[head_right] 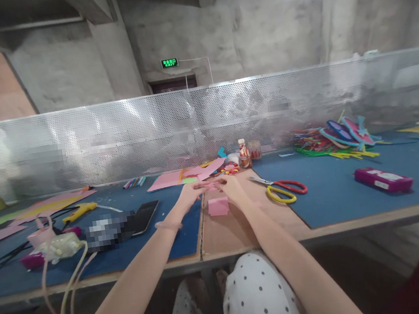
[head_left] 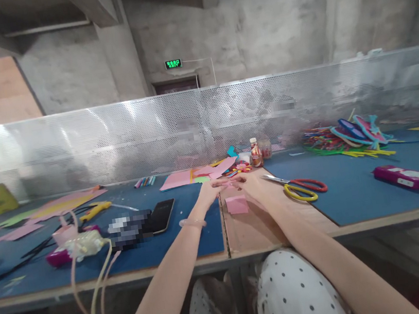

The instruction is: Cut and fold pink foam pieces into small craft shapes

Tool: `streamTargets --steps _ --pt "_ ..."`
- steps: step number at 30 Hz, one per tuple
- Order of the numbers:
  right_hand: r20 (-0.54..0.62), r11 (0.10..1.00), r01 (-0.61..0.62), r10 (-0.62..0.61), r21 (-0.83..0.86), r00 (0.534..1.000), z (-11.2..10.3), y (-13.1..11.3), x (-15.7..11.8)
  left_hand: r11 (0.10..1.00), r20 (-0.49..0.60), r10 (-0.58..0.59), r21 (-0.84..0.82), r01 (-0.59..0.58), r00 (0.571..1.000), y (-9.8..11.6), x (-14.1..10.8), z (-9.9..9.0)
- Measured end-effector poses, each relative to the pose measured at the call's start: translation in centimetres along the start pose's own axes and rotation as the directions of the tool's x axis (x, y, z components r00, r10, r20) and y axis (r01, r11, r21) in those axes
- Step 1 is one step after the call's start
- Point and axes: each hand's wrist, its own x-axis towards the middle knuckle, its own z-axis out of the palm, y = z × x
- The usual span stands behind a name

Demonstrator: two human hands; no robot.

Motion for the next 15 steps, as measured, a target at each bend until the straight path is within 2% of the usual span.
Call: streamTargets --steps 6,15 --pt "-0.007 0.999 0.018 -0.018 -0.051 1.000 -0.06 -0.02 0.00 1.000 -0.003 -0.008 -0.009 0.008 1.000 0.11 -0.05 0.03" --pt "-0.019 1.000 0.020 -0.020 -0.002 1.000 0.27 0.81 0.36 0.998 0.011 0.018 -0.063 -0.017 1.000 -0.07 -0.02 0.03"
